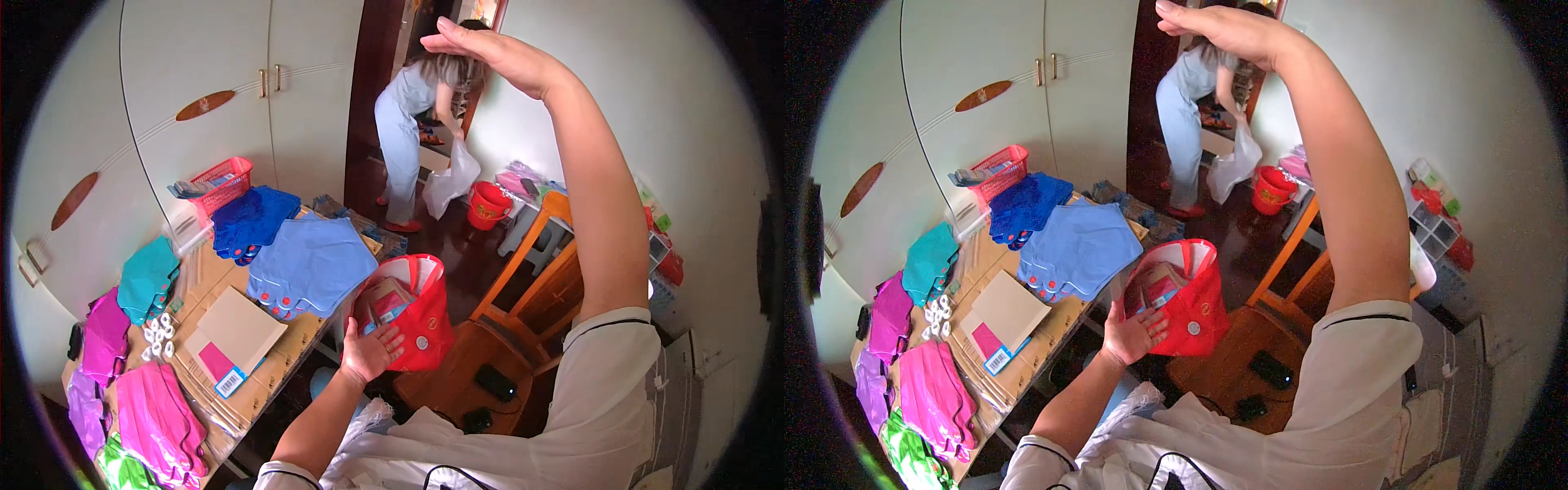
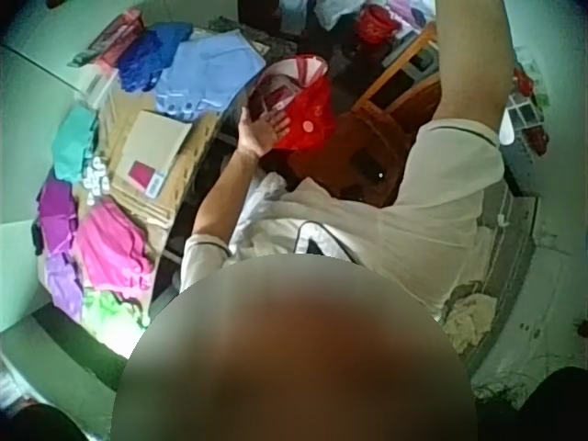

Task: Attaching strings to foil balloons and organizing them on a table.

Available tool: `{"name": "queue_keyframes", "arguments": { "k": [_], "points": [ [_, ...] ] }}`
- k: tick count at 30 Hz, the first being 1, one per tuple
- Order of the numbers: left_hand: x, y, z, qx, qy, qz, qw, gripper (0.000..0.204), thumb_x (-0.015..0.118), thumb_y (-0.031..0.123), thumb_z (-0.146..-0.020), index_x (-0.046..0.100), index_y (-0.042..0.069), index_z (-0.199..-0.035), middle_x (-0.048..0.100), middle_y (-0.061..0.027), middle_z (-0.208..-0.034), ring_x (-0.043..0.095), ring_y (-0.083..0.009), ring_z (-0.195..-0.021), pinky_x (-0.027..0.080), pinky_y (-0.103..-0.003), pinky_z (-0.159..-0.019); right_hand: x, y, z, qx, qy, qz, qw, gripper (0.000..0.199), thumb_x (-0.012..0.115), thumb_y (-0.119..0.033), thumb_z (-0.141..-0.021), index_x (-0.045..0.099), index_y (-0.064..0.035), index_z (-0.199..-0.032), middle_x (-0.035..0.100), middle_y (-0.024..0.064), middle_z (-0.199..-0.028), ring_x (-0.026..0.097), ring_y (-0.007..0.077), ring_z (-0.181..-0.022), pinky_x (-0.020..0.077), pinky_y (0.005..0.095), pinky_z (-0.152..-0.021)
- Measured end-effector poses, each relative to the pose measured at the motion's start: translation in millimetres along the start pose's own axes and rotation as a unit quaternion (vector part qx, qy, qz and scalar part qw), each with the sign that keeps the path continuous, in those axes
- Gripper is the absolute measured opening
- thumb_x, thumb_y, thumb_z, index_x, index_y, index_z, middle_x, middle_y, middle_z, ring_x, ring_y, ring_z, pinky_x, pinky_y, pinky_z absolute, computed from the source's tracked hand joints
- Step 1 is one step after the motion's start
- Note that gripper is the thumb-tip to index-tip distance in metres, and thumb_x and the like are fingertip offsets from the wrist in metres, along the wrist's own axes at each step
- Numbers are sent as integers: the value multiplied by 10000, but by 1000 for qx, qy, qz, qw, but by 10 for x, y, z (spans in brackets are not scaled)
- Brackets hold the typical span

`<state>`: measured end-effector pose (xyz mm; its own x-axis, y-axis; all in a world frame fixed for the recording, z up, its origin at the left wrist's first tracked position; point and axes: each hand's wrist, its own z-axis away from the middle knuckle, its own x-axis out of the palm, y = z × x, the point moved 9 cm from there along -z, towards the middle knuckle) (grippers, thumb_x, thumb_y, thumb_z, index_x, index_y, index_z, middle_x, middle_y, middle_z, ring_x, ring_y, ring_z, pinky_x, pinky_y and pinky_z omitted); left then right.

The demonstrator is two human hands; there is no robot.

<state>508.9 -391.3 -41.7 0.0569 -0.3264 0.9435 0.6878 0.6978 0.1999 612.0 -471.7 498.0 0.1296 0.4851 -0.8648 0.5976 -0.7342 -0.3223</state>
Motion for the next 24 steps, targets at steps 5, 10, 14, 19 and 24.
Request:
{"name": "queue_keyframes", "arguments": {
  "k": [5,10,14,19,24],
  "points": [
    [5,-11,23,1,0,-3,1000,1037,285,792,-822,137,3,-1480,221,-150,-1531,293,-341,-1348,239,-475,-1093,-31,-52,-35,-12,-2,-24,1000,747,333,-704,-893,569,-125,-1302,517,69,-1365,396,196,-1331,192,364,-1142],
    [-14,-21,22,-2,2,2,1000,1031,279,790,-825,136,8,-1482,226,-149,-1529,295,-341,-1349,246,-476,-1089,-30,-151,-66,-2,-18,-2,1000,703,316,-644,-935,523,-109,-1343,485,87,-1390,405,216,-1324,216,378,-1128],
    [-36,-53,12,-7,3,1,1000,1033,286,791,-822,131,14,-1484,214,-150,-1534,287,-343,-1354,243,-479,-1092,143,-470,-61,-53,-264,-48,962,793,174,-618,-971,471,-49,-505,370,2,-481,545,106,-885,294,376,-1073],
    [-152,-104,-2,-16,13,15,1000,1039,305,791,-815,123,20,-1487,194,-151,-1542,260,-346,-1371,218,-488,-1104,38,-608,-47,-54,-131,-79,987,766,191,-619,-971,482,-52,-546,358,-11,-505,529,137,-769,304,357,-1063],
    [-243,-123,17,-21,14,25,999,1040,316,787,-814,111,23,-1490,176,-152,-1550,232,-345,-1390,187,-489,-1117,-72,-449,-114,14,-72,-75,994,846,278,-674,-928,484,75,-1265,575,152,-1145,554,195,-1108,251,406,-1106]
  ]
}}
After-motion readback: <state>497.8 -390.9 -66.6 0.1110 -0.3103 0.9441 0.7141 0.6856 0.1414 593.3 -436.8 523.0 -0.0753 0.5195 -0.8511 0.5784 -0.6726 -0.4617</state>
